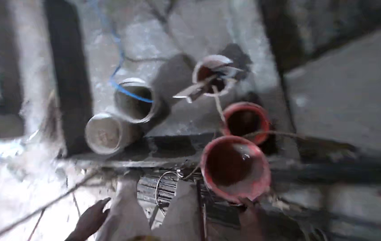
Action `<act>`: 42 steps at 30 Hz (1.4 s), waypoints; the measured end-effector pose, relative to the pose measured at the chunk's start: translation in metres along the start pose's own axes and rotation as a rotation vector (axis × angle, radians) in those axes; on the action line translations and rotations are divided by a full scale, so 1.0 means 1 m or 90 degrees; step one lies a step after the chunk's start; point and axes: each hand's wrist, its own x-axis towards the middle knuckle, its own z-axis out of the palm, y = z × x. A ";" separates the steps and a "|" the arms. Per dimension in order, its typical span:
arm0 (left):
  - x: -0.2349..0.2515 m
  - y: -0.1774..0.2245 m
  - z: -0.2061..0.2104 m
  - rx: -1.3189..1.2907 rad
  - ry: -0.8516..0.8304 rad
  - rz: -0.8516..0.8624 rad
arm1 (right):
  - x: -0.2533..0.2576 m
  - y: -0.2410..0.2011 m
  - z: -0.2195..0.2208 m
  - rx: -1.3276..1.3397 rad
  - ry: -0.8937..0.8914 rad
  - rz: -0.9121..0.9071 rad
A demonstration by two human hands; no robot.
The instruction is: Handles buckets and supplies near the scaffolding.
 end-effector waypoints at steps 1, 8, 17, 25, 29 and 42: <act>-0.022 -0.046 0.024 -0.070 -0.008 -0.058 | -0.014 -0.006 0.010 -0.032 -0.012 -0.014; -0.086 -0.193 0.141 -0.547 0.065 -0.390 | -0.094 -0.019 0.098 -0.169 -0.091 -0.097; -0.014 -0.294 0.165 -0.811 0.157 -0.459 | -0.261 0.028 0.251 -0.301 -0.241 -0.192; 0.009 -0.497 0.148 -0.980 0.353 -0.554 | -0.395 0.126 0.405 -0.414 -0.337 -0.228; -0.004 -0.552 0.172 -1.053 0.339 -0.593 | -0.478 0.164 0.493 -0.450 -0.299 -0.175; -0.040 -0.494 0.254 -1.375 -0.131 -0.443 | -0.597 0.268 0.647 -0.485 -0.368 -0.251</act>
